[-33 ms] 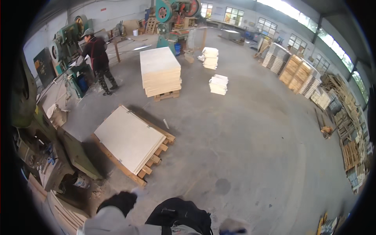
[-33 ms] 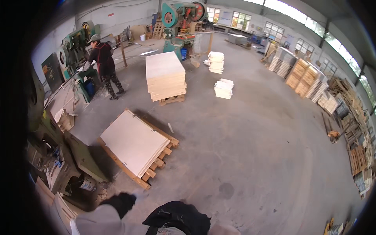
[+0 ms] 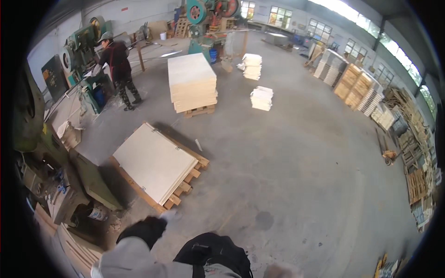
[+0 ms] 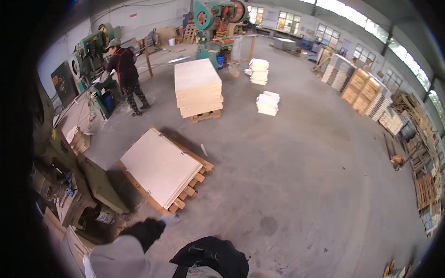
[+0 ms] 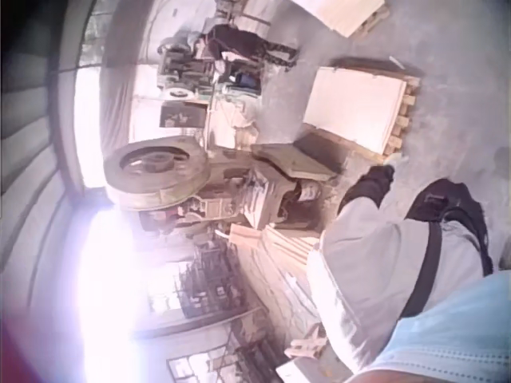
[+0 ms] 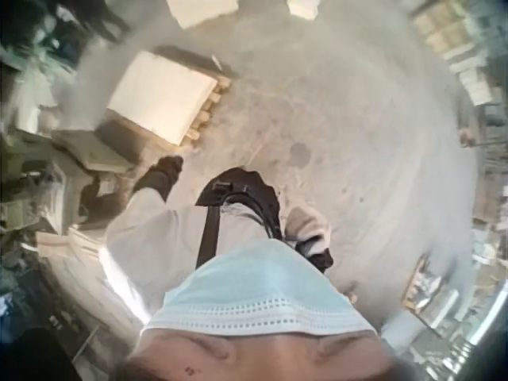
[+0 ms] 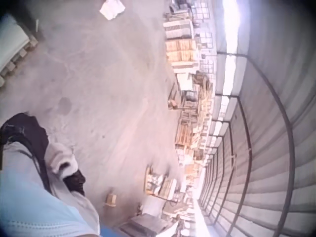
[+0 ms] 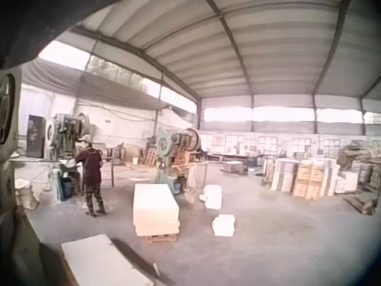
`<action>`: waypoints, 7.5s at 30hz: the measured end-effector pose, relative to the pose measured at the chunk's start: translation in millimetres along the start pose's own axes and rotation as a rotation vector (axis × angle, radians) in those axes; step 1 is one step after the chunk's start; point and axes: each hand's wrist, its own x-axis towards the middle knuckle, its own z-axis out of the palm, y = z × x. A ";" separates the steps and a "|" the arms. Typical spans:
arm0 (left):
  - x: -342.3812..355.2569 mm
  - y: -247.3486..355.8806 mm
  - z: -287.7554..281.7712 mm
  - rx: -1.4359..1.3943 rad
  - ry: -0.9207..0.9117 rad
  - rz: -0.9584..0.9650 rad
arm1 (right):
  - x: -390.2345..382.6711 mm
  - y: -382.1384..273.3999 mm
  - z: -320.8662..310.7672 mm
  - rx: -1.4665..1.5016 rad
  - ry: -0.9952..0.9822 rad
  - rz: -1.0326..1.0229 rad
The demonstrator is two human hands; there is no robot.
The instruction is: Operating a press machine to punch or stamp holes into small wooden panels with attached hinges.
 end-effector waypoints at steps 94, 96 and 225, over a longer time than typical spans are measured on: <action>1660.9 1027.4 -398.4 -1.649 0.285 -1.069 | 1532.9 830.4 -1687.7 -1.126 -0.933 1.447; 1697.4 1024.2 -386.7 -1.792 0.347 -1.121 | 1523.6 861.0 -1709.3 -1.188 -0.949 1.471; -81.0 599.4 -94.6 -1.224 3.034 -0.985 | 369.1 300.3 -54.7 0.339 -2.082 1.241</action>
